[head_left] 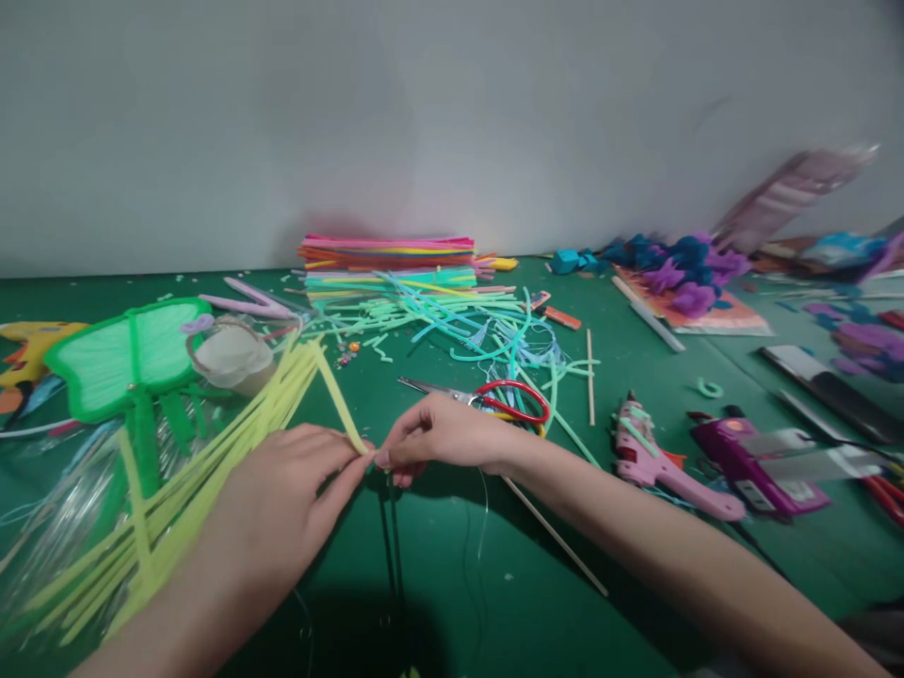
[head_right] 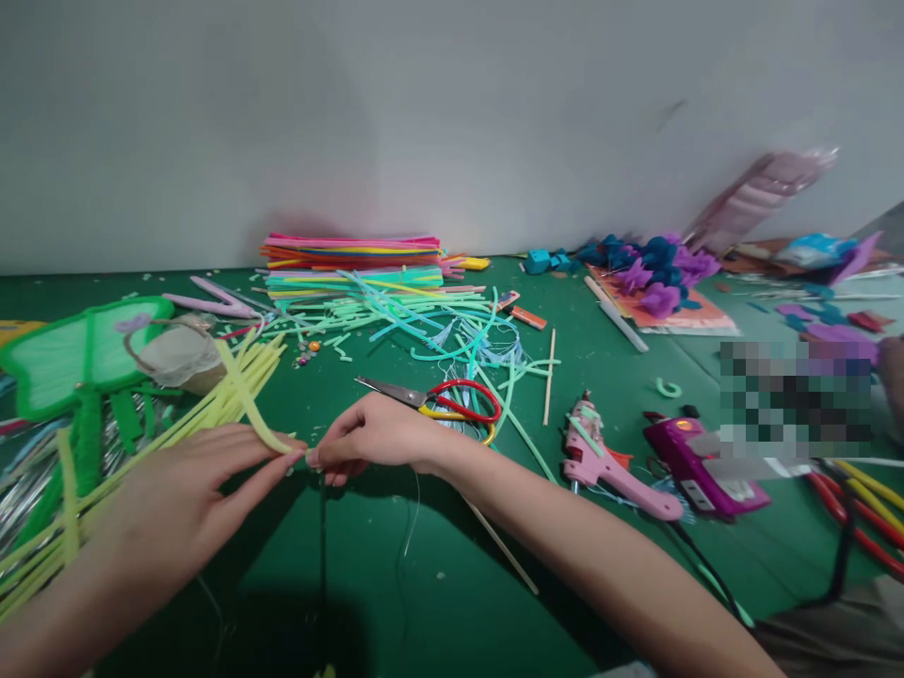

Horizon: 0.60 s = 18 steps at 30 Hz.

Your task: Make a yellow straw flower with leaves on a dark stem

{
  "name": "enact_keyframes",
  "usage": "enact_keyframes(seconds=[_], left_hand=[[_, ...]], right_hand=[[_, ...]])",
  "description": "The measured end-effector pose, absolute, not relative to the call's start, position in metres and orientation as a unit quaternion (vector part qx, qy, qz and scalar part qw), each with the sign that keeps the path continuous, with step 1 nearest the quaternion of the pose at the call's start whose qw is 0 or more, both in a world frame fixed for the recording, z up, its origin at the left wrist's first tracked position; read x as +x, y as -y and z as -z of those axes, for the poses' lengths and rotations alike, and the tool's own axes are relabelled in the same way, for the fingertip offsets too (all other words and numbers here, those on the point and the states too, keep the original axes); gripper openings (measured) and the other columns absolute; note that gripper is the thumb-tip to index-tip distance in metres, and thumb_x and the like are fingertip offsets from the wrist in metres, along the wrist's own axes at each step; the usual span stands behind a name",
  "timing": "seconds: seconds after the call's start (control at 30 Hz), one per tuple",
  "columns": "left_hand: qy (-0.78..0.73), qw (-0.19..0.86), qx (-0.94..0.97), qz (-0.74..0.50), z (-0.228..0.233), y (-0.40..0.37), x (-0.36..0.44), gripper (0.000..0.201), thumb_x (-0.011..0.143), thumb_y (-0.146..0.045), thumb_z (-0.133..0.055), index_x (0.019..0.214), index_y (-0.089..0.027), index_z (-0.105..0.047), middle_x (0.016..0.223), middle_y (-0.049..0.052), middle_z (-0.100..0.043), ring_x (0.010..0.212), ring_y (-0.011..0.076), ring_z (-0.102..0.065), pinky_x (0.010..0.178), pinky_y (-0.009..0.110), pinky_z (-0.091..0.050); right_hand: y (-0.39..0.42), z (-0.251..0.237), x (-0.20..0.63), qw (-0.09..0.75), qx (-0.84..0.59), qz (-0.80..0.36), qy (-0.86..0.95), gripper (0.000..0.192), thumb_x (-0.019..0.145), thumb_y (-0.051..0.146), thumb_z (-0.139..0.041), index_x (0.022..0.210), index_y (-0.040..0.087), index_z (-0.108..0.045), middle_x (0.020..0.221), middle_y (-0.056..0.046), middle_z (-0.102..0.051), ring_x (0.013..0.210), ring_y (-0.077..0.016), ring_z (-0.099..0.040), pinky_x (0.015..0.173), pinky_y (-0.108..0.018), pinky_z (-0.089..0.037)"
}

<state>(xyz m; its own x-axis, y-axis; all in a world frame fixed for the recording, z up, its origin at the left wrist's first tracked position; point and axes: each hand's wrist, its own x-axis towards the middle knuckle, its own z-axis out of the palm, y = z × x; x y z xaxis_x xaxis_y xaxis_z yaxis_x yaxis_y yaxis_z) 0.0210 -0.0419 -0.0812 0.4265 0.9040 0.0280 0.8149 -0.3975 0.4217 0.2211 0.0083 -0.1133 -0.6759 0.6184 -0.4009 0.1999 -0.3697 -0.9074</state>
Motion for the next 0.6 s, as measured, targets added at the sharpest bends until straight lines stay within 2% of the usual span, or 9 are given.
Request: enact_keyframes(seconds=[0.1, 0.17, 0.3, 0.4, 0.5, 0.57, 0.6], left_hand=[[-0.527, 0.165, 0.821, -0.149, 0.091, 0.052, 0.024, 0.034, 0.087, -0.042, -0.048, 0.1, -0.025, -0.074, 0.109, 0.009, -0.073, 0.105, 0.0322, -0.061, 0.094, 0.047, -0.04], [-0.53, 0.167, 0.817, -0.153, 0.097, 0.058, 0.026, 0.035, 0.085, -0.041, -0.051, 0.106, -0.023, -0.072, 0.114, 0.01, -0.071, 0.113, 0.0345, -0.057, 0.099, 0.051, -0.038], [-0.512, 0.209, 0.821, -0.141, 0.099, 0.058, 0.023, 0.035, 0.082, -0.034, -0.051, 0.108, -0.025, -0.072, 0.123, 0.009, -0.067, 0.122, 0.0362, -0.051, 0.103, 0.056, -0.035], [-0.529, 0.293, 0.786, -0.132, 0.09, 0.041, 0.012, 0.031, 0.081, -0.037, -0.054, 0.102, -0.027, -0.074, 0.122, 0.007, -0.067, 0.122, 0.0343, -0.052, 0.106, 0.054, -0.034], [-0.569, 0.44, 0.682, -0.129, 0.081, 0.016, 0.001, 0.028, 0.082, -0.044, -0.057, 0.098, -0.026, -0.073, 0.11, 0.006, -0.071, 0.106, 0.0283, -0.061, 0.096, 0.043, -0.045], [-0.551, 0.553, 0.607, -0.149, 0.079, 0.003, -0.001, 0.031, 0.085, -0.046, -0.055, 0.103, -0.025, -0.069, 0.103, 0.006, -0.07, 0.094, 0.0235, -0.065, 0.078, 0.034, -0.053], [-0.542, 0.593, 0.579, -0.137, 0.08, -0.002, -0.001, 0.03, 0.084, -0.047, -0.056, 0.097, -0.023, -0.069, 0.098, 0.006, -0.07, 0.087, 0.0218, -0.065, 0.067, 0.03, -0.053]], right_hand=[[-0.008, 0.114, 0.221, 0.145, -0.384, -0.731, 0.546, 0.025, 0.067, 0.037, -0.078, 0.076, 0.014, -0.073, 0.065, -0.001, -0.068, 0.058, -0.0087, -0.063, 0.065, -0.022, -0.052], [-0.007, 0.115, 0.221, 0.147, -0.39, -0.726, 0.547, 0.025, 0.066, 0.037, -0.078, 0.075, 0.014, -0.072, 0.064, -0.001, -0.068, 0.056, -0.0085, -0.062, 0.065, -0.022, -0.052], [-0.005, 0.12, 0.221, 0.148, -0.397, -0.723, 0.545, 0.029, 0.065, 0.039, -0.079, 0.076, 0.013, -0.072, 0.063, 0.0, -0.067, 0.058, -0.0092, -0.063, 0.064, -0.022, -0.051], [-0.004, 0.12, 0.222, 0.147, -0.37, -0.745, 0.536, 0.034, 0.067, 0.042, -0.078, 0.082, 0.013, -0.072, 0.066, -0.001, -0.068, 0.06, -0.0093, -0.064, 0.067, -0.023, -0.052], [-0.004, 0.116, 0.221, 0.157, -0.348, -0.765, 0.519, 0.038, 0.068, 0.046, -0.077, 0.085, 0.013, -0.069, 0.071, -0.002, -0.069, 0.062, -0.0086, -0.064, 0.069, -0.024, -0.052], [-0.004, 0.113, 0.22, 0.164, -0.351, -0.766, 0.512, 0.039, 0.066, 0.047, -0.078, 0.082, 0.013, -0.067, 0.071, -0.002, -0.07, 0.061, -0.0085, -0.064, 0.069, -0.024, -0.053], [-0.004, 0.112, 0.22, 0.165, -0.354, -0.766, 0.511, 0.04, 0.065, 0.047, -0.079, 0.081, 0.013, -0.067, 0.071, -0.002, -0.07, 0.062, -0.0088, -0.065, 0.069, -0.024, -0.053]])
